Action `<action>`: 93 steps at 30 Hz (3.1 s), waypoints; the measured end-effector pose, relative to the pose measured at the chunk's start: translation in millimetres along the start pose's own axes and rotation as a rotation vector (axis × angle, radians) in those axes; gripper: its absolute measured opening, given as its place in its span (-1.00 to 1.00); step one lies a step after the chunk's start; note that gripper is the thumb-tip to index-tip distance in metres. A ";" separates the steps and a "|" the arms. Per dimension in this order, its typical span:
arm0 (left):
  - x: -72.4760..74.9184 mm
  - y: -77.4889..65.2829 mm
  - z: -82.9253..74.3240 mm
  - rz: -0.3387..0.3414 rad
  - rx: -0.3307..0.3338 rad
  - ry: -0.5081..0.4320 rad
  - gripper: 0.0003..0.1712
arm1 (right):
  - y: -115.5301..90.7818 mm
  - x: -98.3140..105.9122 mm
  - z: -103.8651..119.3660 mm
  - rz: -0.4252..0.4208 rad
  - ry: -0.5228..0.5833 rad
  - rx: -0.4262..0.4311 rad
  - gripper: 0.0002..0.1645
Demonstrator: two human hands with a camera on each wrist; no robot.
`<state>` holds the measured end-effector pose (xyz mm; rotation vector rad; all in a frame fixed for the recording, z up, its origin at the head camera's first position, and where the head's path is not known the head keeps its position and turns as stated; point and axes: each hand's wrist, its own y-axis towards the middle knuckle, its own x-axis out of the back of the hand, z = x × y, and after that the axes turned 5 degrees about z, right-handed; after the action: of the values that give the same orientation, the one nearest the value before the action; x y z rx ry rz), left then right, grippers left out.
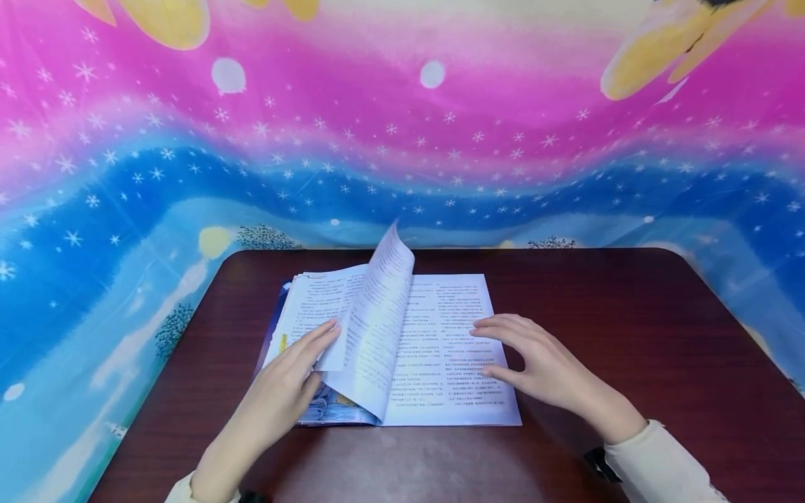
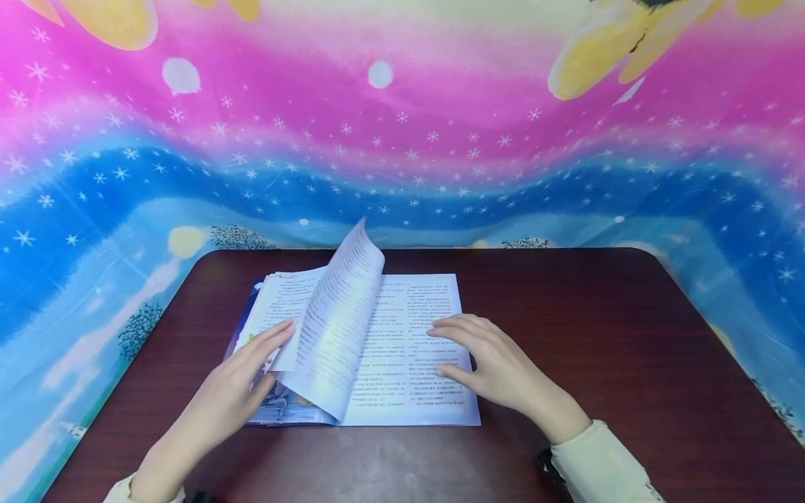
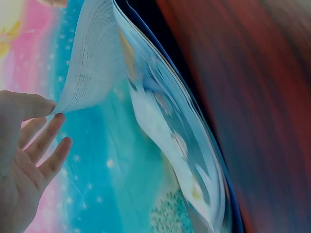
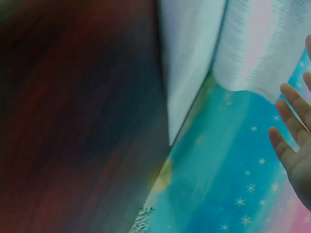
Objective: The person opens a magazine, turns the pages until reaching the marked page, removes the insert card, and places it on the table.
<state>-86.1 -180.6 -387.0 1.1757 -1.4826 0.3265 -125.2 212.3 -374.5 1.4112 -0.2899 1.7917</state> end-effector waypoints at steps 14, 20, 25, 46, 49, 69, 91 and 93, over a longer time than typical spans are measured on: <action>11.0 -28.5 21.2 0.021 0.086 0.077 0.10 | -27.6 -9.6 -17.2 0.171 -0.046 -0.100 -0.34; 13.9 -38.2 25.4 0.101 0.185 0.073 0.04 | -36.2 -12.8 -21.2 0.216 -0.068 -0.121 -0.36; 13.9 -45.0 28.5 0.187 0.275 0.052 0.01 | -41.4 -13.0 -23.7 0.212 -0.081 -0.131 -0.36; 7.2 -52.9 47.4 0.363 0.335 0.183 -0.16 | -49.8 -20.6 -25.7 0.355 -0.042 -0.212 -0.23; 5.8 -52.6 48.1 0.381 0.353 0.198 -0.20 | -48.6 -21.3 -25.8 0.354 -0.036 -0.210 -0.24; 5.1 -52.7 52.2 0.450 0.379 0.213 -0.36 | -40.9 -19.0 -25.9 0.327 -0.040 -0.179 -0.37; 8.6 -49.3 57.4 0.474 0.380 0.175 -0.37 | -24.8 -9.7 -25.1 0.243 -0.015 -0.174 -0.50; 10.1 -47.3 57.0 0.458 0.374 0.178 -0.37 | -22.5 -8.5 -25.5 0.215 -0.015 -0.160 -0.51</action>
<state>-80.3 -249.9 -414.4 1.0464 -1.5626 1.0313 -126.9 238.7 -397.6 1.3207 -0.5998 1.8840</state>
